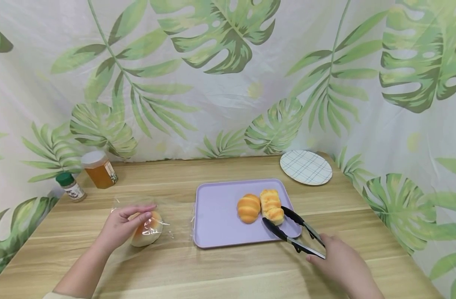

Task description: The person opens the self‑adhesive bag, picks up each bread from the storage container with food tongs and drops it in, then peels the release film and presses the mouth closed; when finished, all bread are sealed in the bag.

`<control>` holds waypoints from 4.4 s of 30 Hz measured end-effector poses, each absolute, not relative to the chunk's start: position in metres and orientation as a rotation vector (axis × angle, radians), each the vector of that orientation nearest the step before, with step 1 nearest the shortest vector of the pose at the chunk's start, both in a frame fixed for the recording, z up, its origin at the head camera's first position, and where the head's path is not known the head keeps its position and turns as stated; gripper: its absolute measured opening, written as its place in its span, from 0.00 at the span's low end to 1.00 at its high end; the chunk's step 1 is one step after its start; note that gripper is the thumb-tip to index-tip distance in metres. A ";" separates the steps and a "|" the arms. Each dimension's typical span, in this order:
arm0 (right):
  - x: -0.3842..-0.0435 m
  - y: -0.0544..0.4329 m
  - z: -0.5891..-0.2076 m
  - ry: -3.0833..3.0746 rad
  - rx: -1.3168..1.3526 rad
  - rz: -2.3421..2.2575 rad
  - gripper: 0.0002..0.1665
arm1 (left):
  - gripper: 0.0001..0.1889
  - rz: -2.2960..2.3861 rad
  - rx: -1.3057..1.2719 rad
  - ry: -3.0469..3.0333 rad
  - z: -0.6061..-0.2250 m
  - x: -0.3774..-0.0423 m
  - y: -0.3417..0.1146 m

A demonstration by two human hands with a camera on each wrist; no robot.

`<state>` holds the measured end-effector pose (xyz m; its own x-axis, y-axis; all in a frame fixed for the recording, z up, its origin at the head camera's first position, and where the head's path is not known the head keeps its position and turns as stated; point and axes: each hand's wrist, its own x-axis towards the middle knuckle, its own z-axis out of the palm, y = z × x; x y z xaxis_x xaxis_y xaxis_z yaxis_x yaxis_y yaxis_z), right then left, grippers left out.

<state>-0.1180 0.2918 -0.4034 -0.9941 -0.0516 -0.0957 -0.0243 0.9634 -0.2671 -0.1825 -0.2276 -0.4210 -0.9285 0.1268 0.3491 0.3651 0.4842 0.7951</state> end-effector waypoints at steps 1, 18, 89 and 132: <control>-0.118 0.292 -0.405 3.015 -0.064 -0.411 0.45 | 0.08 -1.422 -0.419 -2.490 -0.421 -0.182 -0.228; -0.109 0.292 -0.389 3.185 -0.155 -0.503 0.38 | 0.10 -1.371 -0.399 -2.517 -0.422 -0.183 -0.226; -0.214 0.100 -0.370 3.059 -1.524 0.000 0.37 | 0.10 -1.414 -0.506 -2.476 -0.421 -0.171 -0.222; -0.207 0.091 -0.375 3.053 -1.366 0.029 0.44 | 0.08 -1.256 -0.430 -2.498 -0.421 -0.171 -0.227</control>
<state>-0.2071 0.0906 -0.3745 -0.6492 -0.7396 0.1775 -0.7361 0.6697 0.0982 -0.1706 -0.2272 -0.4211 -0.9063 0.1257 0.4034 0.3988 0.5704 0.7181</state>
